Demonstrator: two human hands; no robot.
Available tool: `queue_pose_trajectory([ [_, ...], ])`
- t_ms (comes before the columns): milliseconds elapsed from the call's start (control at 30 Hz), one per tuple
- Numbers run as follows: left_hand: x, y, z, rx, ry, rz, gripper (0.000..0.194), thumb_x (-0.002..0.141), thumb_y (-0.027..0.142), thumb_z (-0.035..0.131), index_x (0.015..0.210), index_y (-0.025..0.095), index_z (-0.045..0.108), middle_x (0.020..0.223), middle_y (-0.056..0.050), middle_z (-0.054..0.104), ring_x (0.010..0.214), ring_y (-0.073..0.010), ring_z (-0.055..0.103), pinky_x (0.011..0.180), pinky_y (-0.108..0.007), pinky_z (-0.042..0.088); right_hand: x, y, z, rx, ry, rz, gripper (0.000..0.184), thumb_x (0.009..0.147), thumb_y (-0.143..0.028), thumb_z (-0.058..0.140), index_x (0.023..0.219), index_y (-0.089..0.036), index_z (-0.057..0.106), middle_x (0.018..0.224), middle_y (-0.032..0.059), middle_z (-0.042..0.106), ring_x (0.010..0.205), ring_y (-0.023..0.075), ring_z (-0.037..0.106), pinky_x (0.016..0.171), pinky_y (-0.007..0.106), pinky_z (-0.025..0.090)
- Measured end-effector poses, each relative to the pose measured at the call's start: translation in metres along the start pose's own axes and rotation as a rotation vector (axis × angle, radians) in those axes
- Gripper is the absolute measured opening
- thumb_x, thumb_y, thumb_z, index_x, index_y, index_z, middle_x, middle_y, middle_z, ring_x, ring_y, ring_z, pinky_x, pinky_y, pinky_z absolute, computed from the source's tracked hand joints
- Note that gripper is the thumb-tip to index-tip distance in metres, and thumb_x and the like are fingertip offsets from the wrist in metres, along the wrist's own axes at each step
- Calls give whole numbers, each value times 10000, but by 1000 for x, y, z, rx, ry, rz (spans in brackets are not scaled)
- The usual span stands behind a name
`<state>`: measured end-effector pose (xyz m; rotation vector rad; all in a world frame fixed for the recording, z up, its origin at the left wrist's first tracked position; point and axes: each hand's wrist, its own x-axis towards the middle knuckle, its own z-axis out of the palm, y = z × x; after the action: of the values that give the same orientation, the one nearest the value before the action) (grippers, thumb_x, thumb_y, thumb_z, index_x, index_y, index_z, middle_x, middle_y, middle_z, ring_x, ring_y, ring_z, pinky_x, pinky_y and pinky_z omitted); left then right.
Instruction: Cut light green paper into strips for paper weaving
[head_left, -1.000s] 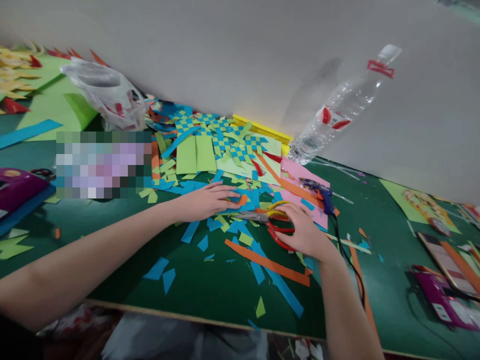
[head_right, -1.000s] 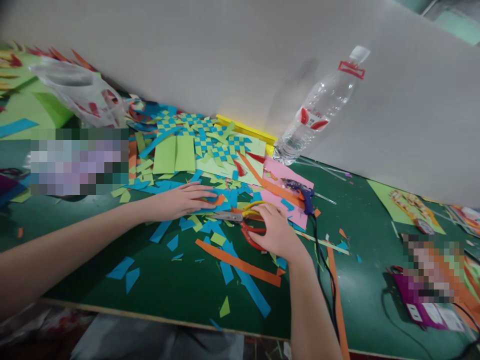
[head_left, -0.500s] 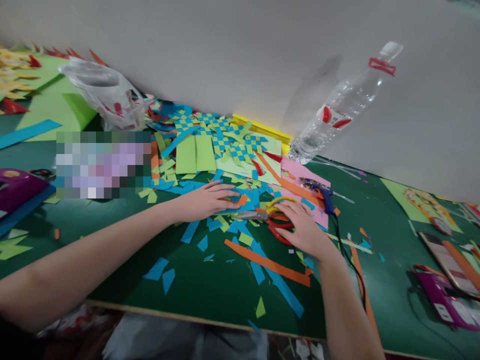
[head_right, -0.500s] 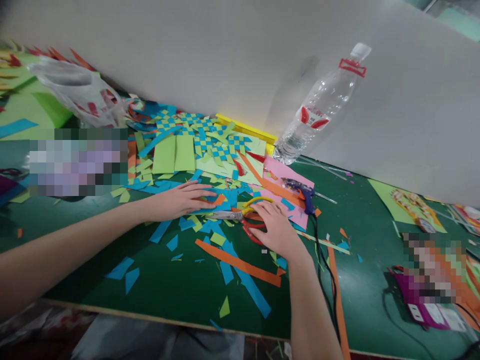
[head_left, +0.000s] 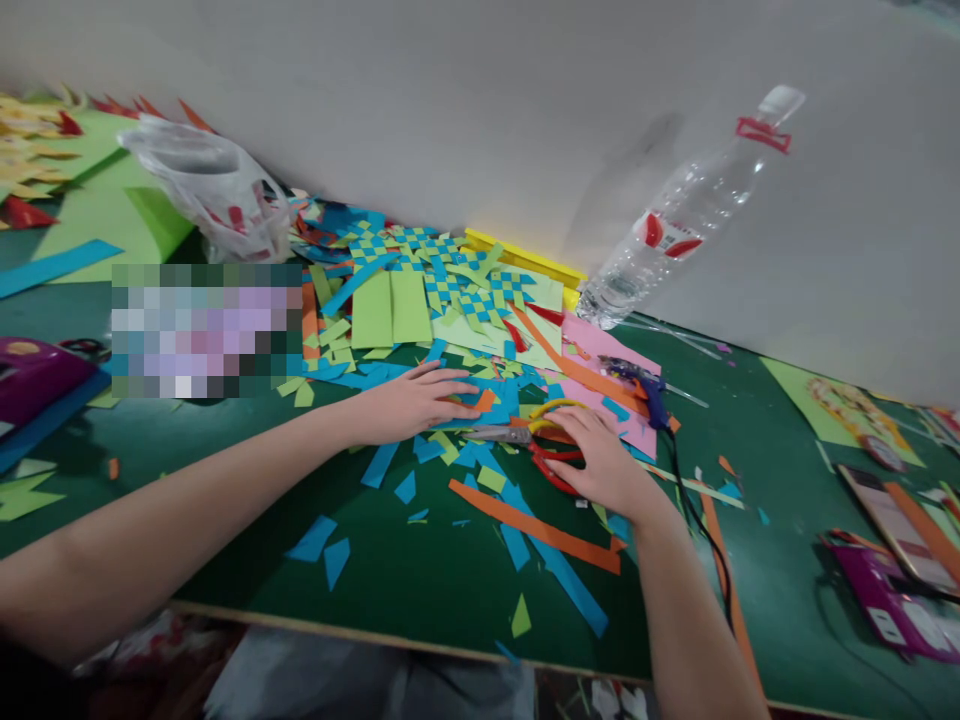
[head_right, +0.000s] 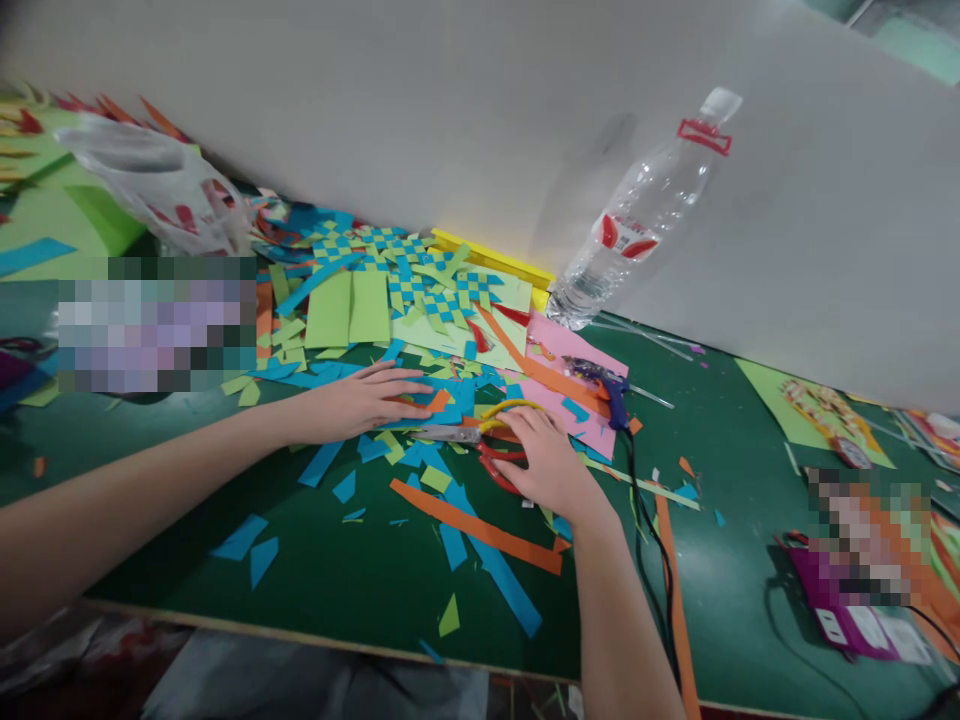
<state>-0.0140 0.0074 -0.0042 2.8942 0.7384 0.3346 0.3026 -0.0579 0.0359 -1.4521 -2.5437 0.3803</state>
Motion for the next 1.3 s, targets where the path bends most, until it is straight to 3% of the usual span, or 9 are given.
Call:
queue_pose_trajectory([
  [367, 5, 5, -1, 55, 1, -11, 461, 943, 148, 470, 1366, 330, 480, 1459, -15, 459, 1423, -202, 293, 1205, -446, 92, 0, -3, 1, 6, 41, 8, 399, 836, -364, 623, 1206, -254, 521, 1253, 95, 588, 1216, 285, 513, 1055, 515, 343],
  [467, 11, 8, -1, 60, 50, -40, 430, 971, 210, 445, 1383, 333, 463, 1436, -12, 488, 1397, -196, 338, 1204, -447, 103, 0, 0, 1, -8, 55, 11, 406, 831, -375, 622, 1205, -253, 521, 1249, 97, 592, 1204, 292, 522, 1052, 525, 333],
  [667, 13, 9, -7, 13, 184, -63, 322, 999, 283, 399, 1261, 274, 585, 1320, -11, 600, 1307, -177, 451, 1175, -409, 214, -3, 3, -2, -32, 76, 30, 405, 839, -410, 606, 1204, -254, 527, 1243, 96, 601, 1198, 295, 530, 1048, 522, 328],
  [900, 6, 0, -7, -8, 43, 34, 350, 988, 237, 410, 1304, 295, 549, 1382, -30, 538, 1368, -202, 372, 1169, -442, 217, -3, 3, -2, -18, 51, 29, 397, 841, -403, 602, 1198, -251, 519, 1255, 96, 593, 1215, 290, 516, 1057, 520, 312],
  [1300, 5, 1, -4, 14, 1, 11, 380, 953, 176, 469, 1298, 314, 551, 1418, -22, 501, 1401, -211, 318, 1194, -455, 152, 0, 3, 2, -52, 33, 17, 407, 851, -374, 610, 1227, -254, 510, 1299, 94, 573, 1235, 293, 501, 1055, 524, 322],
])
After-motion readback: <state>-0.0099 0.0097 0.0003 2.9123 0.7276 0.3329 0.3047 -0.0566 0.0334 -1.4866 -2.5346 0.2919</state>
